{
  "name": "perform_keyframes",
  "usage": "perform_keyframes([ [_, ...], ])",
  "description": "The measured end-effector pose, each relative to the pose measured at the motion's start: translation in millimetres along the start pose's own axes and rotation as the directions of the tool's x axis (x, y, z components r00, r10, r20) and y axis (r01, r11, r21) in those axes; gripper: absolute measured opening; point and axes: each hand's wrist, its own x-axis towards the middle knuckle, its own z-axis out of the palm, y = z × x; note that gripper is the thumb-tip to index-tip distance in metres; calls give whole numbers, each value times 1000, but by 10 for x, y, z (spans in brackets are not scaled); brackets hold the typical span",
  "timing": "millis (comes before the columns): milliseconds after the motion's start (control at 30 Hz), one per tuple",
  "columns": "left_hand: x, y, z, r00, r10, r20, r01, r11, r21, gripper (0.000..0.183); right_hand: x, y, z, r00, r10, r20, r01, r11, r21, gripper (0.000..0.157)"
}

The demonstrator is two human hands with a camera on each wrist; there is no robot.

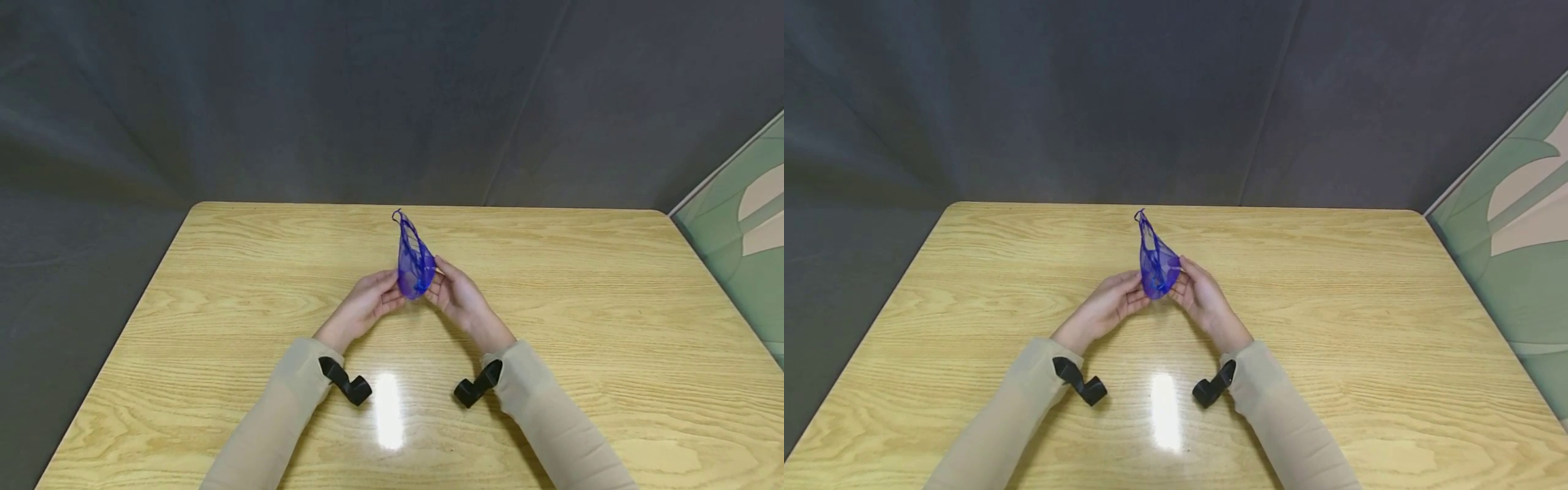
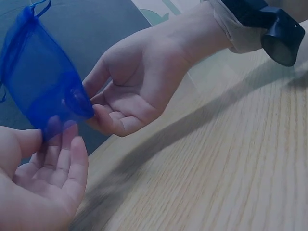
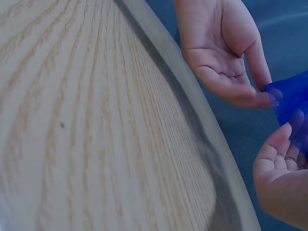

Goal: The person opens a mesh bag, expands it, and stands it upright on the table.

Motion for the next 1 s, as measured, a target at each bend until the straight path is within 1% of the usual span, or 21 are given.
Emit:
perform_keyframes([
  [167, -11, 22, 3, 1000, 28, -10, -29, 996, -89, 38, -2, 10, -5, 999, 35, -3, -35, 999, 0, 32],
  [300, -8, 26, -2, 999, 37, -25, -41, 985, -165, 41, -2, 19, -11, 998, 55, 5, -55, 998, -4, 32],
  [500, -1, 20, 9, 998, 50, -47, -60, 965, -257, 19, -5, 22, -19, 997, 64, 48, -66, 998, 24, 34],
  [700, 16, 6, 33, 996, 62, -72, -79, 961, -266, 17, -14, 15, -9, 995, 79, 63, -85, 992, 89, 35],
  [1000, 54, -35, 34, 993, 57, -101, -78, 972, -223, 16, -25, 9, -5, 991, 106, 84, -121, 970, 213, 41],
])
